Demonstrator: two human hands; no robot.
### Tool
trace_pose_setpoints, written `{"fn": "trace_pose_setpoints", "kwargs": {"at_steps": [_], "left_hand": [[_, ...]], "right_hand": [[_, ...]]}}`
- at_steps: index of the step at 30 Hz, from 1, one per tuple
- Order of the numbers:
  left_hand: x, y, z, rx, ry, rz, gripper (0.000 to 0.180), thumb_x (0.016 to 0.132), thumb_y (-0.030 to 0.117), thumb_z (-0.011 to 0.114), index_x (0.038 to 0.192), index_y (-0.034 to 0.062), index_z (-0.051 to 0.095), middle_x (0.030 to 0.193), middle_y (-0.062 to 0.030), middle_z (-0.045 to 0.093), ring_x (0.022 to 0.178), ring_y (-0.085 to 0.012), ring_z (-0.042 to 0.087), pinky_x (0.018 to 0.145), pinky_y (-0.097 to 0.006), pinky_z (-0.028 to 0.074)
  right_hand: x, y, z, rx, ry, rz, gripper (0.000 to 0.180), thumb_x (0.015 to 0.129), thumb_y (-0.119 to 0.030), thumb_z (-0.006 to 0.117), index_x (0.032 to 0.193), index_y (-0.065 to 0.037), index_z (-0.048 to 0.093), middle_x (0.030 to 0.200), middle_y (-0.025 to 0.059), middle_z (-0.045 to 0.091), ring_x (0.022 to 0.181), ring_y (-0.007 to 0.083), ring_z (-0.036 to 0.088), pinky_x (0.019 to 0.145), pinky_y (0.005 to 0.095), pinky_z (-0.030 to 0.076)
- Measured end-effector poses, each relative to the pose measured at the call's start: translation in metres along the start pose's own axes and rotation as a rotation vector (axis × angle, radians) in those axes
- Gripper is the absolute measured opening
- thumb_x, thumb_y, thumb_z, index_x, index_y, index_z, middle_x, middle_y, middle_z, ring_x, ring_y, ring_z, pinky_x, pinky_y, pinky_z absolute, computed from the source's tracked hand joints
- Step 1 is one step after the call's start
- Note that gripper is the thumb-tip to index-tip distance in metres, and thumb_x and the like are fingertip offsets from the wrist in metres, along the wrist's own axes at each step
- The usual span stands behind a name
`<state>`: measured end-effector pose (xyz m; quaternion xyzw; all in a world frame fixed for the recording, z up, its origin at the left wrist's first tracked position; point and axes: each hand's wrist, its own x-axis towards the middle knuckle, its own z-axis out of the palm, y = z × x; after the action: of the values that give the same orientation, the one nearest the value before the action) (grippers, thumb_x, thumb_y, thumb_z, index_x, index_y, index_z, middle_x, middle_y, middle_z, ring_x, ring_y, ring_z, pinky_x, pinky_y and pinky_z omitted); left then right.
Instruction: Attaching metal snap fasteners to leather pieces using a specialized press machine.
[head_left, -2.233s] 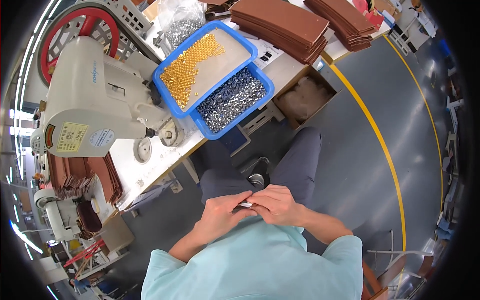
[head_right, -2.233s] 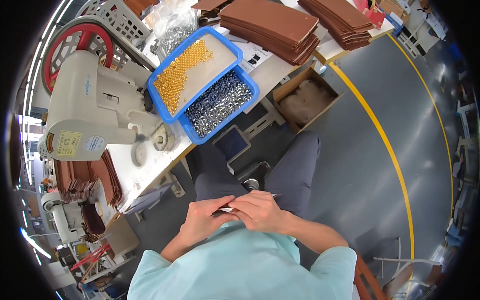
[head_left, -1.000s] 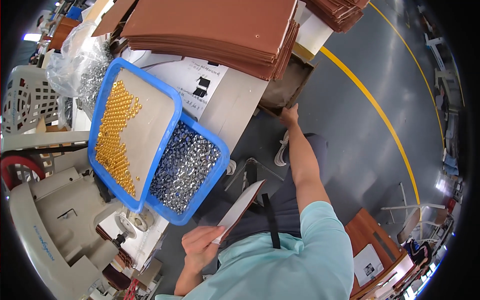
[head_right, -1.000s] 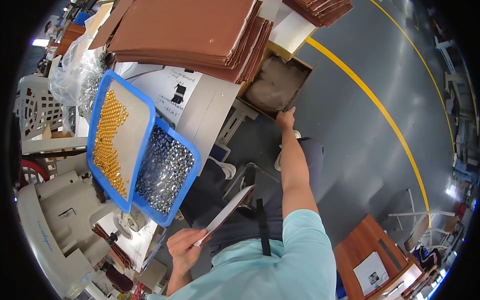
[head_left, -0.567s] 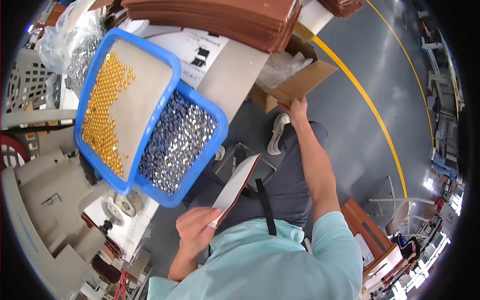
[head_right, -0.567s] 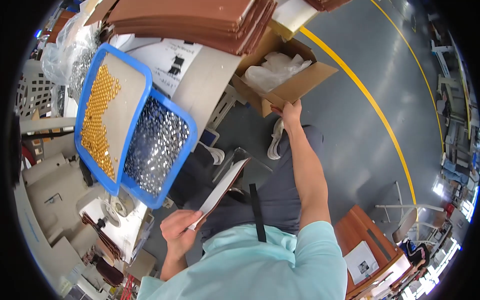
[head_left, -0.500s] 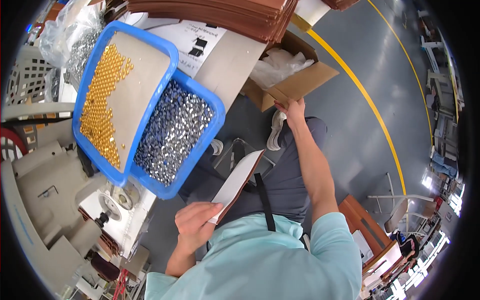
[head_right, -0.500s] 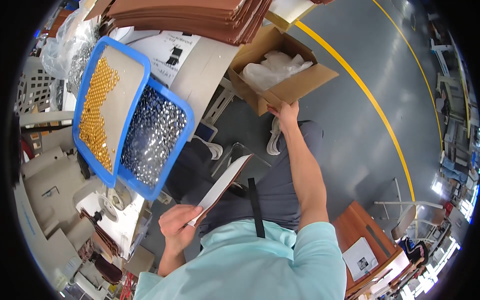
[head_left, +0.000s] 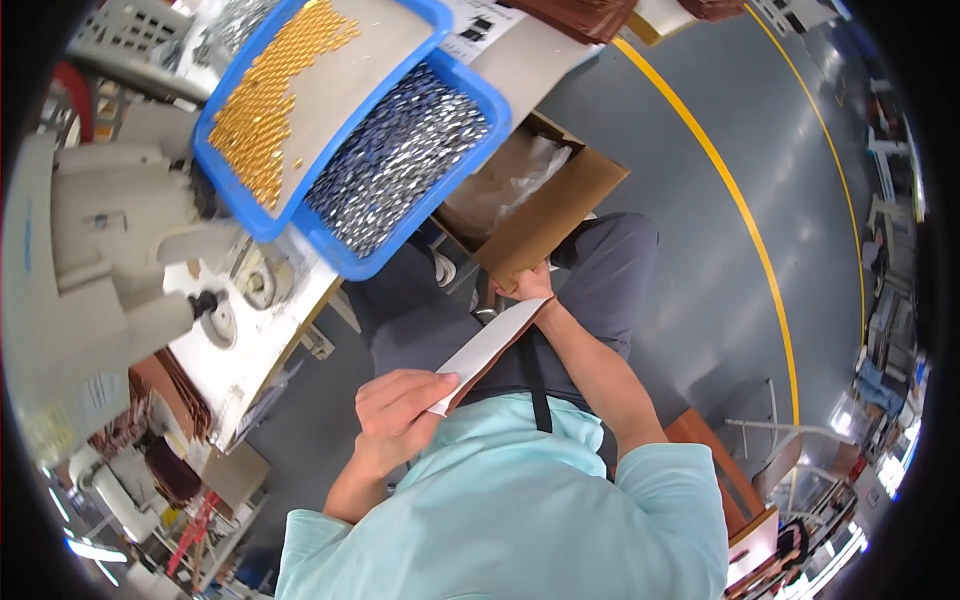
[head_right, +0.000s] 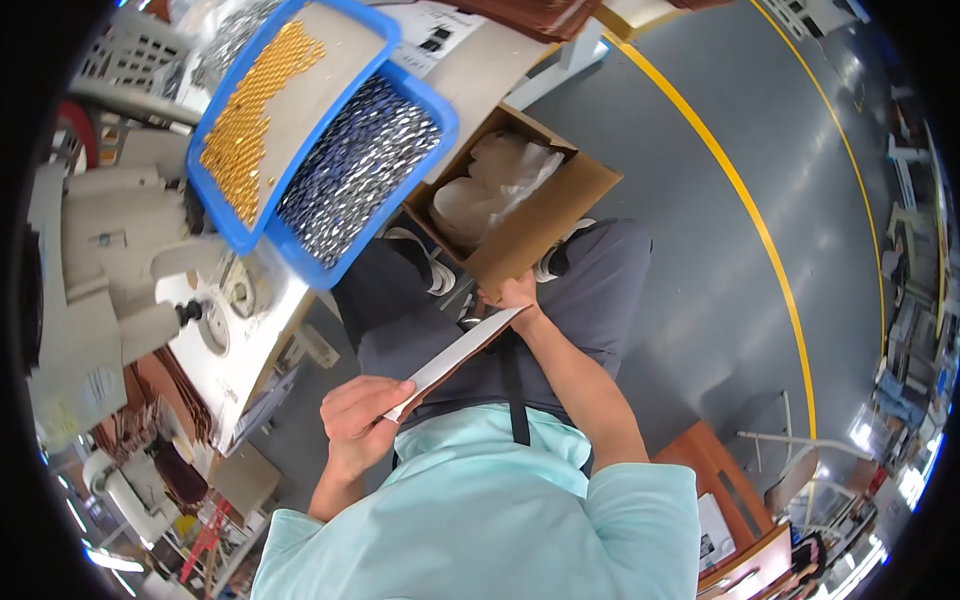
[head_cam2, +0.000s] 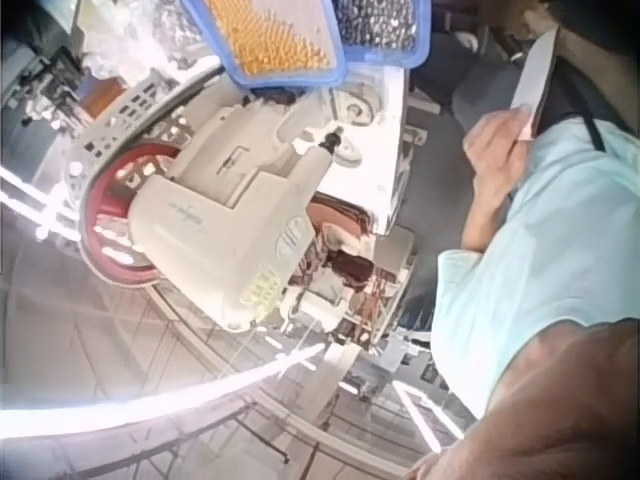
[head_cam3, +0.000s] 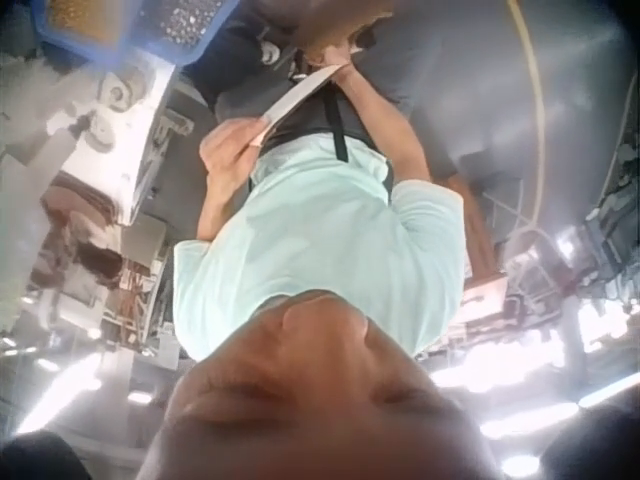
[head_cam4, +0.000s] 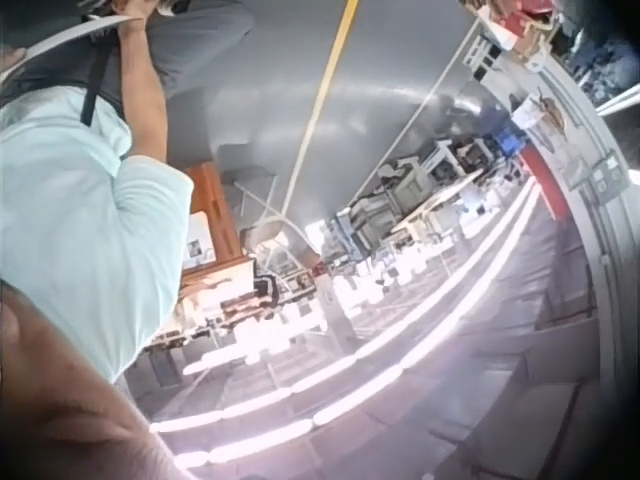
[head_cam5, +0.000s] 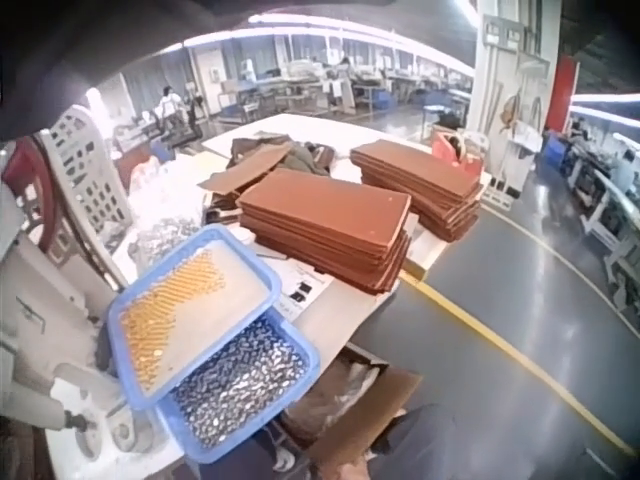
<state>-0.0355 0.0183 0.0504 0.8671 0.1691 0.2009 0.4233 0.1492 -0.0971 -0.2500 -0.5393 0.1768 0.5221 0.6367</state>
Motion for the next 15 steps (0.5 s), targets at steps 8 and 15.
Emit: {"fn": "trace_pose_setpoints", "kwargs": {"at_steps": [8,15], "left_hand": [[-0.027,0.008,-0.006,0.015,0.127,0.047,0.045,0.061,-0.010,0.066,0.102,0.0044,0.079,0.086,-0.0099,0.076,0.074,-0.0242,0.073,0.062,-0.033,0.059],[-0.030,0.007,-0.014,0.038,0.175,0.072,0.044,0.062,-0.008,0.070,0.103,0.0053,0.079,0.087,-0.0089,0.075,0.074,-0.0230,0.074,0.061,-0.033,0.059]], "right_hand": [[0.028,0.016,0.012,-0.187,0.000,0.087,0.050,0.091,0.006,0.051,0.139,-0.008,0.047,0.116,0.0191,0.068,0.092,0.0370,0.074,0.069,0.0479,0.065],[0.059,0.032,0.051,-0.152,-0.058,0.236,0.045,0.102,-0.014,0.054,0.145,-0.015,0.043,0.120,0.0120,0.068,0.093,0.0332,0.073,0.079,0.0512,0.063]]}}
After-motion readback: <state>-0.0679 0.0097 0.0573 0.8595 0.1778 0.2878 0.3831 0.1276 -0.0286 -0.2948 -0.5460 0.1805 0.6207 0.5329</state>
